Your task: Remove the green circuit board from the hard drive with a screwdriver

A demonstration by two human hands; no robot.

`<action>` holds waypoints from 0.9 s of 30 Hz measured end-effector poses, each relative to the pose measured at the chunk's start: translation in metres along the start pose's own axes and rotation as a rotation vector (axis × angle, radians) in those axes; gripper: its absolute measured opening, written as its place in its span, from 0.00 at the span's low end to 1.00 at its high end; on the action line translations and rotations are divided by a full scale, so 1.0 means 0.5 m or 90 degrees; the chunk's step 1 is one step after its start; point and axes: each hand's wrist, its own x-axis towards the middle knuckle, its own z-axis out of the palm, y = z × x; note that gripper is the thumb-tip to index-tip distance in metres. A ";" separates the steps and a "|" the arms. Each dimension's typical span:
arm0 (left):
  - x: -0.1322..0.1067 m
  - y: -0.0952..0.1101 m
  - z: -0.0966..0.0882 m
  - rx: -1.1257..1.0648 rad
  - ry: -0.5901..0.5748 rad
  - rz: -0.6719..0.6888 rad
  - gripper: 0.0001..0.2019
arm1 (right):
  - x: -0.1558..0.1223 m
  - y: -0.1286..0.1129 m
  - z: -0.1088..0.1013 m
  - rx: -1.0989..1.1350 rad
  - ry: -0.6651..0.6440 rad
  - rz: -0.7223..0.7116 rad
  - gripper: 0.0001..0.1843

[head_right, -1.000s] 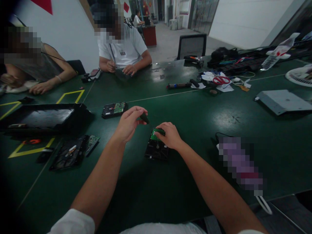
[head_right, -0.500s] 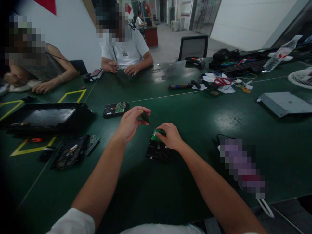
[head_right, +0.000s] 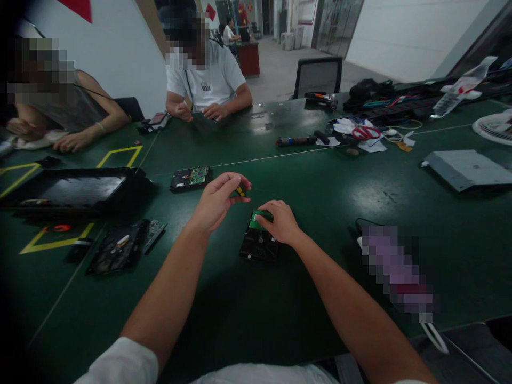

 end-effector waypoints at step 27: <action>0.018 -0.022 -0.018 0.001 -0.003 0.058 0.10 | 0.023 -0.003 0.019 -0.037 0.030 0.045 0.09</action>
